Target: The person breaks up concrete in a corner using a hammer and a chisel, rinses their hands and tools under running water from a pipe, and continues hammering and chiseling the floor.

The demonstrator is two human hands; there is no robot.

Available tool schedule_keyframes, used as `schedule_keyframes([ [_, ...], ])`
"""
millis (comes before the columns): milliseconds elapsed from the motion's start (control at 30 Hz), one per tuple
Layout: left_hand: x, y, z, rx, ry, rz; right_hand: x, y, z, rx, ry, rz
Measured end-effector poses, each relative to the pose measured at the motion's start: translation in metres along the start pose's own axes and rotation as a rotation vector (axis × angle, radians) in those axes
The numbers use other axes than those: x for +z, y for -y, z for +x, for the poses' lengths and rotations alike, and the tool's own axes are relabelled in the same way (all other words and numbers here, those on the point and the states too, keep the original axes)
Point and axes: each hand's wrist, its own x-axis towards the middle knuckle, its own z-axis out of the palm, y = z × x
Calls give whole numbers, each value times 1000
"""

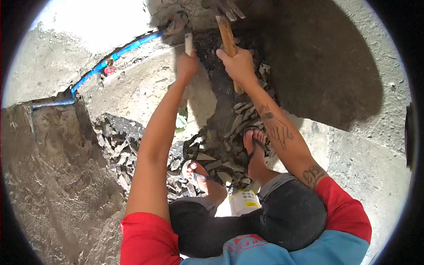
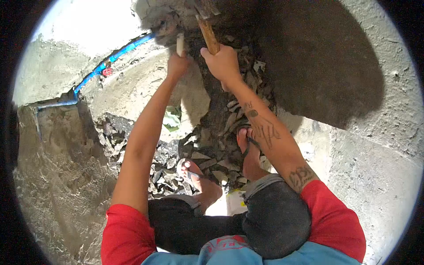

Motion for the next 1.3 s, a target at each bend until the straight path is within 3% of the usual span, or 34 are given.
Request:
schedule_keyframes([
  [33, 1, 4, 3, -130, 1, -81, -1, -1, -2, -3, 11, 8],
  [133, 18, 22, 15, -240, 41, -78, -2, -7, -4, -22, 35, -20],
  [167, 47, 43, 26, -75, -119, 51, -4, -3, 0, -43, 39, -46],
  [200, 33, 29, 28, -70, -139, 37, -8, 5, 0, -67, 39, -51],
  [300, -33, -12, 9, -551, 796, -1076, -18, 26, -10, -104, 19, -21],
  [333, -41, -23, 9, -530, 791, -1070, -24, 31, -9, -190, 10, -16],
  [400, -42, -30, -5, -421, 522, -863, -43, 38, -30, -254, -12, -1],
  [467, -73, -38, -6, -340, 458, -691, -82, 61, -58, -114, 78, -92],
  [500, -90, -43, -17, -116, 351, -447, -98, 58, -72, -165, 66, -185],
  [533, -123, -54, -28, -224, 542, -734, -112, 55, -86, -189, 64, -202],
  [633, -204, -95, -67, -167, 342, -318, -145, 47, -118, -229, 98, -208],
  [667, -235, -115, -89, -201, 298, -338, -154, 58, -125, -250, 103, -224],
  [700, -251, -106, -88, -65, 241, -418, -158, 72, -128, -339, 74, -226],
  [767, -289, -132, -121, -73, 40, -625, -159, 92, -126, -491, 27, -251],
  [800, -312, -152, -150, -131, -31, -567, -161, 115, -124, -571, 32, -284],
  [833, -326, -161, -179, -19, -87, -728, -162, 140, -125, -645, 35, -315],
  [867, -343, -119, -127, 31, 96, -963, -159, 157, -125, -629, 96, -246],
  [900, -347, -140, -162, -18, -57, -1104, -152, 172, -116, -622, 154, -175],
  [933, -355, -167, -205, -63, -223, -1243, -139, 176, -96, -633, 160, -180],
  [1000, -361, -169, -243, 28, -237, -1307, -111, 160, -61, -567, 265, -182],
  [1067, -362, -155, -265, 123, -244, -1357, -84, 115, -30, -683, 118, -424],
  [1133, -353, -135, -274, 20, -324, -1426, -66, 103, -57, -402, 152, -720],
  [1200, -359, -121, -268, -65, -307, -1468, -44, 90, -46, -326, 282, -836],
  [1267, -376, -117, -262, 54, -274, -1576, -20, 73, -47, -224, 422, -928],
  [1300, -384, -111, -254, 114, -315, -1539, -5, 68, -52, -310, 471, -847],
])
